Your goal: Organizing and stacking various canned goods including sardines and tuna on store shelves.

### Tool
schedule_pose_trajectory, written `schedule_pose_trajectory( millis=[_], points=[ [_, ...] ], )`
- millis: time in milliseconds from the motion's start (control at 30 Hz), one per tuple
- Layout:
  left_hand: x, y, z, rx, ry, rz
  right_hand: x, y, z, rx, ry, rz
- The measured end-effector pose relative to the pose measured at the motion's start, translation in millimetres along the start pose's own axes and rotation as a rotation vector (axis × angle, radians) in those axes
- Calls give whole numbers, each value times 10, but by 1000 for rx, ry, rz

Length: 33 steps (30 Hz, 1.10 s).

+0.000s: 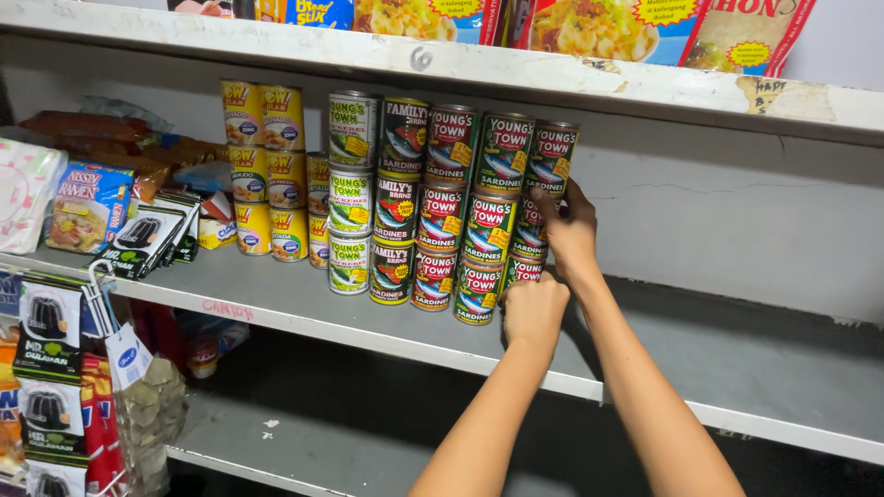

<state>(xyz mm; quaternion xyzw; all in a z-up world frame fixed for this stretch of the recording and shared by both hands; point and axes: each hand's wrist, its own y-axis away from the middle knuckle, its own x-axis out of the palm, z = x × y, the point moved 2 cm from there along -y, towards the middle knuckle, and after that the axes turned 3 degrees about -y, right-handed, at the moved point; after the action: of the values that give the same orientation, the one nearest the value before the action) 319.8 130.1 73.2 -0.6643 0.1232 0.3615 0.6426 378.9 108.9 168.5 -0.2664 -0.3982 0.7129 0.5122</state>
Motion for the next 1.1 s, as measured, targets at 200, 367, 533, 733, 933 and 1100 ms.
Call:
schedule_pose_trajectory(
  millis=[200, 367, 533, 733, 933, 1100],
  points=[
    [20, 0, -13, 2, 14, 29, -11, 6, -9, -16, -59, 9],
    [-28, 83, 71, 75, 22, 28, -3, 43, 9, 67, -8, -15],
    [-395, 322, 185, 203, 315, -49, 24, -14, -67, -61, 166, -78],
    [-611, 717, 103, 129, 557, -168, -15, 95, -75, -211, 231, -115],
    [-535, 835, 60, 227, 492, -357, -223, 257, 154, -335, 457, -363],
    [-492, 894, 40, 356, 441, -498, -315, 574, 614, -483, 528, -271]
  ],
)
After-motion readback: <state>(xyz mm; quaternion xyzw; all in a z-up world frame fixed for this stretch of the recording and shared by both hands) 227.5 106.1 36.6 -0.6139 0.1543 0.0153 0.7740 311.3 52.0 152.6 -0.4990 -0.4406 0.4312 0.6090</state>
